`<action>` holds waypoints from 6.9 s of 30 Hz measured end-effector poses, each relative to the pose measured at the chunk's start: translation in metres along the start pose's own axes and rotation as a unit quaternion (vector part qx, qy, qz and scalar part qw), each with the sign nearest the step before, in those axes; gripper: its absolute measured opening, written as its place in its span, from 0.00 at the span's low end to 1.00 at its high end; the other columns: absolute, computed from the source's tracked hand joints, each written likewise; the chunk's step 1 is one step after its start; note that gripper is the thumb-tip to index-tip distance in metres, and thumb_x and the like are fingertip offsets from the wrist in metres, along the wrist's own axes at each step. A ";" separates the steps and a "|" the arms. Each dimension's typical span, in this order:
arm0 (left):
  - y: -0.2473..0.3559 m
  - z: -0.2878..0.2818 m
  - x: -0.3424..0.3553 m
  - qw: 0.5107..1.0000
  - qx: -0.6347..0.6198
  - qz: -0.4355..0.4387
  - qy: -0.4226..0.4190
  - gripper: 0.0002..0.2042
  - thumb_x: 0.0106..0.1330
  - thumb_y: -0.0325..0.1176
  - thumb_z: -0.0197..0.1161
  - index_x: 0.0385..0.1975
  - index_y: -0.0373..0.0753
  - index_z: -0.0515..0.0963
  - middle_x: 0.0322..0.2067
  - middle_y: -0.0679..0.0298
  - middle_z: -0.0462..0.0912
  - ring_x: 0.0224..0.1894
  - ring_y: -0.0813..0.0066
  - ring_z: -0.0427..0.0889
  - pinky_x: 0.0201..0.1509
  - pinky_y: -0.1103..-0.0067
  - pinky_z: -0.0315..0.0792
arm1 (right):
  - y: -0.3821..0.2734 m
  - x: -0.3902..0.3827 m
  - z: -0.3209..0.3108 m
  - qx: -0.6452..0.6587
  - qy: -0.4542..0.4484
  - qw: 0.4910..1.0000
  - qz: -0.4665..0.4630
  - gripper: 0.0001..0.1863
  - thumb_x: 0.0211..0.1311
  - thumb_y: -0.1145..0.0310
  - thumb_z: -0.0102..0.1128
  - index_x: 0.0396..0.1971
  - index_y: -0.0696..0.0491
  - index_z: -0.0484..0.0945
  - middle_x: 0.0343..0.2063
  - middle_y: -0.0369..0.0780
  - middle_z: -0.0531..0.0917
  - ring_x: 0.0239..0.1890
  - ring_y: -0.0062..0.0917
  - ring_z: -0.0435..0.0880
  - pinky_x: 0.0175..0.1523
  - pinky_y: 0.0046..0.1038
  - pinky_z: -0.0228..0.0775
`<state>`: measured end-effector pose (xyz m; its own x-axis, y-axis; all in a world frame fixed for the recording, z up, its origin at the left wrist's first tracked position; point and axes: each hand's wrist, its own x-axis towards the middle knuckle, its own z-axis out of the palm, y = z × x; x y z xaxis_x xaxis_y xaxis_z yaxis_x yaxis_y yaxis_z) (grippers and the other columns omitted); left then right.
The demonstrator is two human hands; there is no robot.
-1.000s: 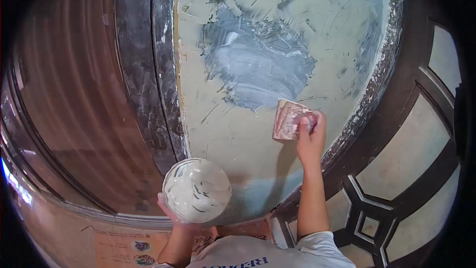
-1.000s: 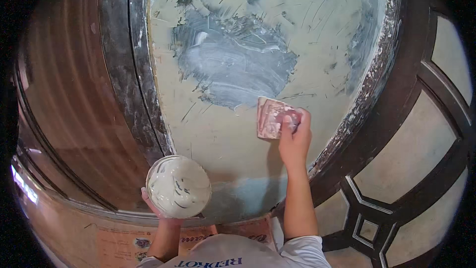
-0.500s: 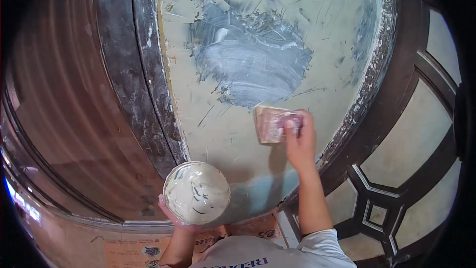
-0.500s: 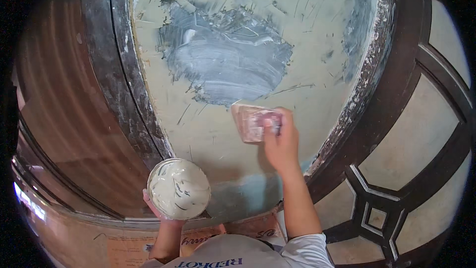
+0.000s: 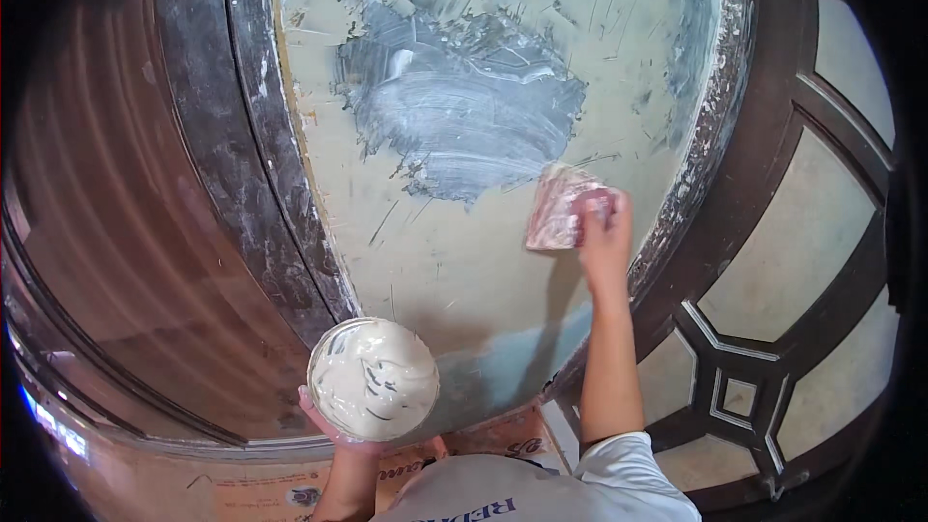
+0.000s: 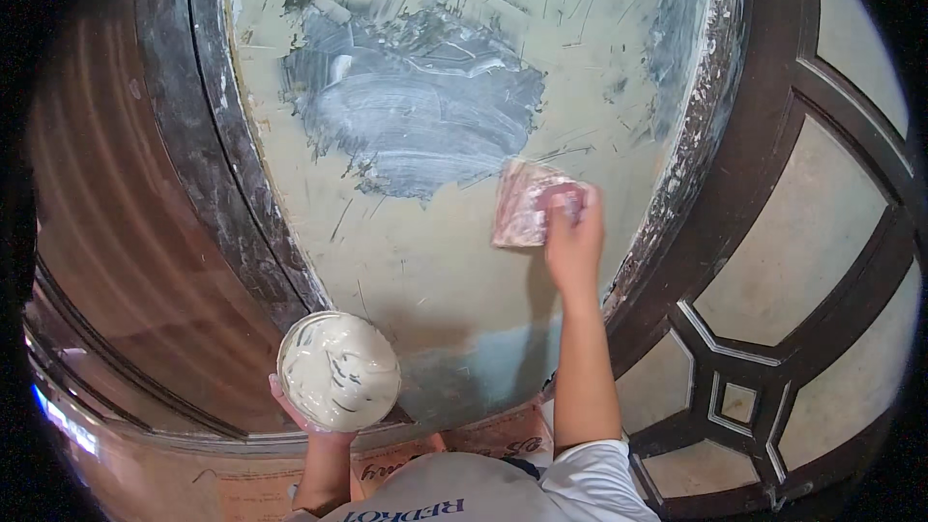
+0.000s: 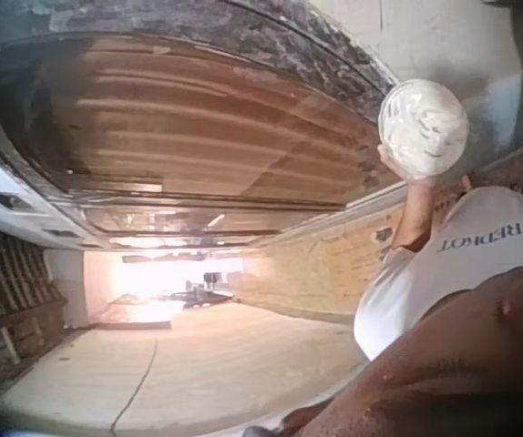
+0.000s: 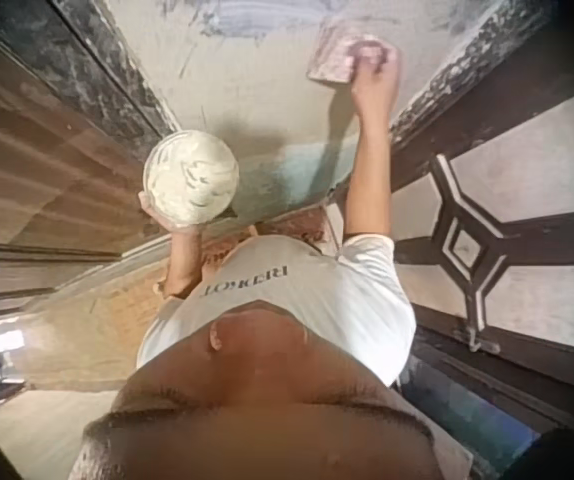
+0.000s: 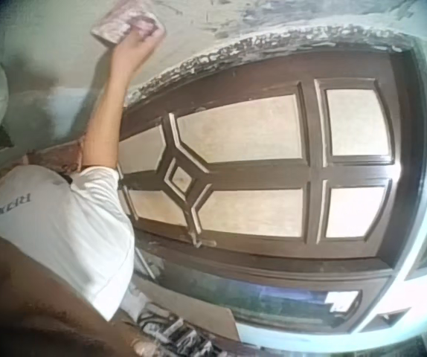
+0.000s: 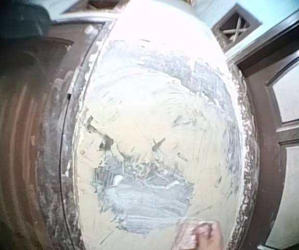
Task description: The person applies white plaster to a circular wall section using a scraper, repeatedly dipping the tool into a white bucket and smoothing the material over the surface.
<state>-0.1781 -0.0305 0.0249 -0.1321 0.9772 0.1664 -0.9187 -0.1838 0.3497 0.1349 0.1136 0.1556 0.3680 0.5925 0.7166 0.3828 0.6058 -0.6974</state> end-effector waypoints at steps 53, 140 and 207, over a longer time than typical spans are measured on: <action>-0.068 0.041 -0.002 0.996 0.035 -0.023 -0.078 0.41 0.61 0.70 0.45 0.69 0.48 0.60 0.69 0.59 0.60 0.68 0.53 0.62 0.70 0.54 0.58 | 0.023 -0.027 -0.049 -0.008 -0.180 0.984 0.003 0.18 0.62 0.62 0.64 0.43 0.56 0.68 0.30 0.45 0.82 0.32 0.31 0.81 0.40 0.31 0.73; -0.094 -0.011 -0.061 0.891 0.279 0.339 0.115 0.42 0.55 0.57 0.51 0.67 0.34 0.56 0.65 0.53 0.62 0.66 0.54 0.64 0.69 0.64 0.61 | -0.045 -0.109 -0.010 0.223 -0.585 0.736 0.259 0.15 0.60 0.85 0.42 0.40 0.61 0.79 0.39 0.41 0.82 0.38 0.19 0.78 0.44 0.20 0.68; -0.166 0.090 -0.055 0.772 0.607 0.150 0.115 0.27 0.51 0.33 0.49 0.51 0.25 0.72 0.43 0.49 0.82 0.45 0.64 0.81 0.53 0.72 0.72 | 0.030 -0.029 -0.066 0.152 -0.435 0.865 -0.199 0.23 0.56 0.80 0.60 0.53 0.53 0.73 0.30 0.43 0.81 0.28 0.33 0.81 0.33 0.31 0.72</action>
<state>0.0157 -0.0631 0.0410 -0.4612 0.8392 0.2884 0.1734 -0.2335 0.9568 0.1915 0.0795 0.1139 -0.5690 0.4009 0.7180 0.0442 0.8868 -0.4601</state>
